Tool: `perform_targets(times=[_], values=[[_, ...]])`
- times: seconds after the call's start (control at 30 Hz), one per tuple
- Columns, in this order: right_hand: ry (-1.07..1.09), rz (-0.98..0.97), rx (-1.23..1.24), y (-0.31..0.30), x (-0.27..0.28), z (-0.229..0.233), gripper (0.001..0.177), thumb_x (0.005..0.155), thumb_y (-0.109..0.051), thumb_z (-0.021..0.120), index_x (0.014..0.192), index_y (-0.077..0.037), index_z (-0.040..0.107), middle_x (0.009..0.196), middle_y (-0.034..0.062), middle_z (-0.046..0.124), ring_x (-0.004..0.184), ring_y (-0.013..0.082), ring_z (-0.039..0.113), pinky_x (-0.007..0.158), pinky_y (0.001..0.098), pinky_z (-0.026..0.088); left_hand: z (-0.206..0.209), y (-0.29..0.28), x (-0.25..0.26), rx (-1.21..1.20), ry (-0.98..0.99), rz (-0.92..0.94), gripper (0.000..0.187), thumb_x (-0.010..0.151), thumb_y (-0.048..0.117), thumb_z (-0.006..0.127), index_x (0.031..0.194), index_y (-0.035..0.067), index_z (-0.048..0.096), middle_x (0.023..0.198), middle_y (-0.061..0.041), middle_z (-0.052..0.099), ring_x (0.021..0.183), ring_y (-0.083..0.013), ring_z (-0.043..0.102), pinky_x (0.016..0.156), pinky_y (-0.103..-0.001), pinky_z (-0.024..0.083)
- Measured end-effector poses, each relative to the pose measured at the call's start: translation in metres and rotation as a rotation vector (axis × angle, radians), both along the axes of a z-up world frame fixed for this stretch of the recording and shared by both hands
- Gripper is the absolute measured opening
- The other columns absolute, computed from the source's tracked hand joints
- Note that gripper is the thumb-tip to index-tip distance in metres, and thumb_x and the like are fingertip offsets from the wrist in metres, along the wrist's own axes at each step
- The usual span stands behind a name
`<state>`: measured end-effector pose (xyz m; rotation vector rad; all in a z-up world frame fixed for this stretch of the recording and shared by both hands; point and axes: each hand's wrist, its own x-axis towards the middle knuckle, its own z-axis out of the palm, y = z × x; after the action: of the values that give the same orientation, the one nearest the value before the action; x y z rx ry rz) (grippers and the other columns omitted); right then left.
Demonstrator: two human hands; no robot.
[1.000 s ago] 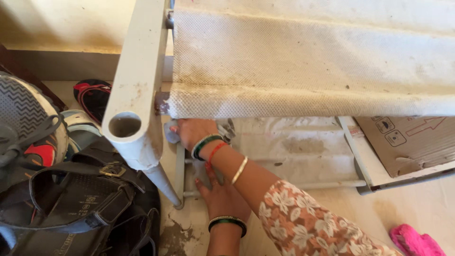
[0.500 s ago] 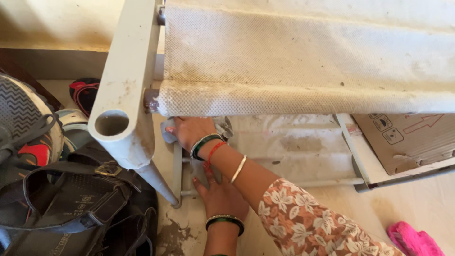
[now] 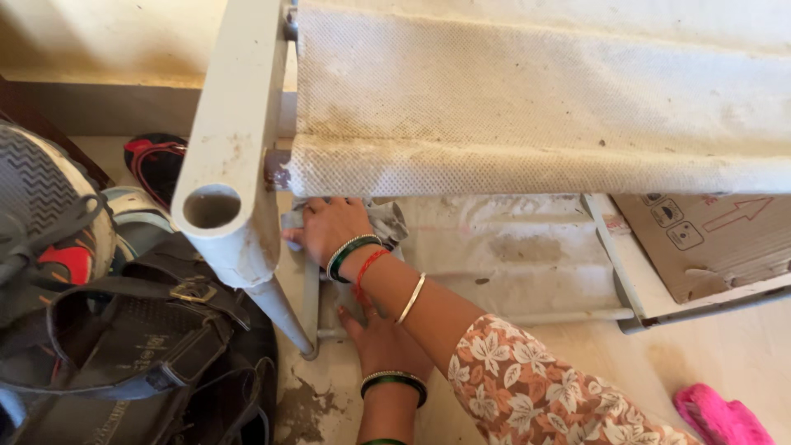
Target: The person removes several pairs of shoes from a two-tier metal shoe rack and places them on the floor. Then, using a grey cloth, the person wipes the bottom and top shelves of the rack to remove dust and dirt.
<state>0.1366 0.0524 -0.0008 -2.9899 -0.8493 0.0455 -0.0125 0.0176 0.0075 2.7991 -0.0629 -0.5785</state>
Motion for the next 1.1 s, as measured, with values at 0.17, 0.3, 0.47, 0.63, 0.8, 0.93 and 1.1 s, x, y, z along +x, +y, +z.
perform_targets(times=[0.17,0.3,0.47,0.63,0.8,0.93,1.1], values=[[0.018,-0.076,0.132,0.006,0.026,-0.012,0.055,0.096,-0.051,0.051,0.123,-0.007,0.069,0.124,0.0127,0.068,0.118,0.0329,0.062,0.094,0.0498,0.048,0.002,0.002,0.001,0.033,-0.010,-0.009,0.076,0.093,0.045,0.048,0.158,0.017,0.020,0.171,-0.017,0.012,0.151,-0.0489,-0.003,0.110,-0.075,0.004],[0.013,-0.072,0.073,0.010,0.015,-0.019,0.053,0.095,-0.050,0.056,0.123,-0.006,0.070,0.125,0.0131,0.069,0.120,0.0323,0.062,0.099,0.0493,0.047,-0.001,0.010,0.000,0.040,0.059,-0.058,0.075,0.096,0.045,0.049,0.161,0.018,0.022,0.169,-0.015,0.013,0.153,-0.0456,0.001,0.114,-0.076,0.004],[-0.136,-0.025,-0.012,0.015,0.005,-0.021,0.049,0.092,-0.041,0.058,0.127,-0.008,0.067,0.131,0.0087,0.065,0.123,0.0325,0.057,0.099,0.0538,0.042,-0.010,0.010,0.001,-0.024,-0.003,-0.008,0.071,0.095,0.048,0.047,0.159,0.023,0.024,0.168,-0.011,0.015,0.151,-0.0478,0.001,0.111,-0.078,0.002],[-0.190,-0.097,0.134,0.021,0.013,-0.041,0.049,0.089,-0.026,0.055,0.133,-0.006,0.061,0.136,0.0087,0.058,0.112,0.0352,0.057,0.083,0.0675,0.040,-0.037,0.010,-0.002,0.042,-0.129,0.005,0.071,0.093,0.047,0.050,0.156,0.023,0.029,0.167,-0.013,0.024,0.152,-0.0492,0.007,0.109,-0.078,0.004],[-0.133,-0.020,0.115,0.010,0.013,-0.051,0.030,0.095,-0.019,0.053,0.119,-0.006,0.067,0.140,0.0171,0.057,0.120,0.0406,0.057,0.092,0.0544,0.051,-0.004,0.017,-0.007,-0.118,-0.029,0.042,0.066,0.098,0.053,0.046,0.157,0.025,0.034,0.166,-0.007,0.025,0.153,-0.0454,0.006,0.115,-0.080,0.003],[-0.052,-0.153,0.262,-0.015,0.031,-0.041,0.029,0.098,-0.020,0.053,0.119,-0.006,0.068,0.134,0.0189,0.060,0.118,0.0404,0.060,0.095,0.0507,0.052,0.032,0.036,-0.012,-0.040,0.132,-0.045,0.060,0.099,0.060,0.046,0.152,0.032,0.042,0.174,-0.007,0.001,0.156,-0.0492,-0.007,0.116,-0.075,0.002],[0.081,-0.240,0.317,-0.040,0.077,-0.023,0.030,0.097,-0.021,0.054,0.120,-0.005,0.067,0.131,0.0197,0.061,0.117,0.0410,0.060,0.095,0.0507,0.052,0.040,0.043,-0.014,-0.063,0.084,-0.029,0.067,0.096,0.066,0.044,0.157,0.041,0.030,0.171,-0.004,-0.011,0.153,-0.0495,-0.007,0.115,-0.076,0.002]])
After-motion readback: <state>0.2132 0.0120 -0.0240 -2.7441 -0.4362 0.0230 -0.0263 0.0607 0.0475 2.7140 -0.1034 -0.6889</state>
